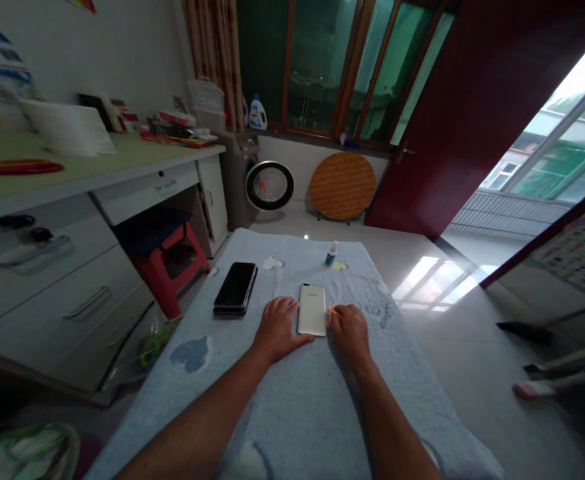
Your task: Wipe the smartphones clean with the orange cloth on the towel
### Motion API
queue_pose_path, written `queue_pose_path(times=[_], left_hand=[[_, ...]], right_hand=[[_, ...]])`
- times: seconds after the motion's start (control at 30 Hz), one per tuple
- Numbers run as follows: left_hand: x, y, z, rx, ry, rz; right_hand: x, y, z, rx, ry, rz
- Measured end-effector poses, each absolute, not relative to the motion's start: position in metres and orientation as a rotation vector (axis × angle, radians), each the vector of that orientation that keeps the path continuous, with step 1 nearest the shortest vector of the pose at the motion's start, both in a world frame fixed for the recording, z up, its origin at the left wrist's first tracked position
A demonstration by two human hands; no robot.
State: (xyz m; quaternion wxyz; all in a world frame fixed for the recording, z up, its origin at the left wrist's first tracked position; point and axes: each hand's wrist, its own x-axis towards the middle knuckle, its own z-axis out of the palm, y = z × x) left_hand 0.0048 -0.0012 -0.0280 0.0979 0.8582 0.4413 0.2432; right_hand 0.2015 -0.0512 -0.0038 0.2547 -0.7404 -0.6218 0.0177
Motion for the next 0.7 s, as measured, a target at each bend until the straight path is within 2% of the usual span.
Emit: queue_pose_path(times=[0.3,0.7], left_hand=[[0.005,-0.001,-0.025,2.482,1.315,0.734],[0.004,0.004,-0.026,2.454,1.323,0.731]], right_hand=[[0.205,-0.046,-0.017,-1.895,-1.491,0.027],[0.207,-0.047,-0.005,-2.182,-1.43,-0.249]])
